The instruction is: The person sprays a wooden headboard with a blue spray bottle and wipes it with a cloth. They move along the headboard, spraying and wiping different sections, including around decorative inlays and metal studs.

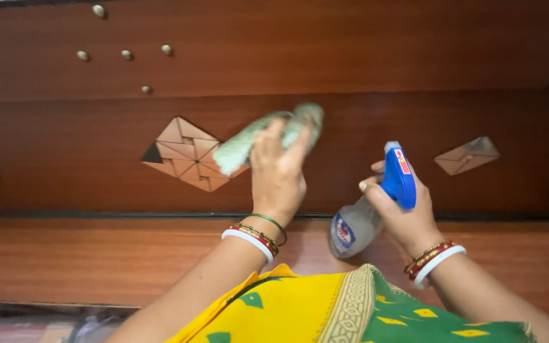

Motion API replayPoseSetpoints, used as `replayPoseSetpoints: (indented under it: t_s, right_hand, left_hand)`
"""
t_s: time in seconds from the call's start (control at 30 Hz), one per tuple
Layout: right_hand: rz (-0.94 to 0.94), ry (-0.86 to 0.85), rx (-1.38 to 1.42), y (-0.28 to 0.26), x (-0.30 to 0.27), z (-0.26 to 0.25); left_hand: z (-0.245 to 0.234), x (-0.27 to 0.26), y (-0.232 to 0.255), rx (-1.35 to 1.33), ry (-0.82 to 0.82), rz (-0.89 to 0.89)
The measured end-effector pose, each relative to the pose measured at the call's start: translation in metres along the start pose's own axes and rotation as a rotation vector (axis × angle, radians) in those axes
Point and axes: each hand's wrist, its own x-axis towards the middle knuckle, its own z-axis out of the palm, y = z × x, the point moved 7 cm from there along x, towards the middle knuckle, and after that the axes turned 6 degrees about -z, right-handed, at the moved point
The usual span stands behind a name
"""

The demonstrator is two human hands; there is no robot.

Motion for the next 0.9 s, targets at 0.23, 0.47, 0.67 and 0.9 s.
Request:
replayPoseSetpoints:
  t_s: [0.23,0.47,0.67,0.9]
  right_hand:
    - [0.041,-0.020,0.004,0.024,-0.014,-0.069]
    - [0.013,-0.164,-0.133,0.037,0.012,-0.122]
    - [-0.035,-0.267,-0.070,0.043,0.029,-0.135]
    - [-0.020,-0.208,-0.067,0.053,0.034,-0.141]
  left_hand:
    - [0.053,-0.045,0.046,-0.051,-0.323,0.174]
    - [0.041,-0.043,0.031,0.157,0.181,-0.267]
    - [0.037,0.002,0.024,-0.035,0.535,-0.684]
    - [0.098,0.000,0.150,-0.119,0.231,-0.274]
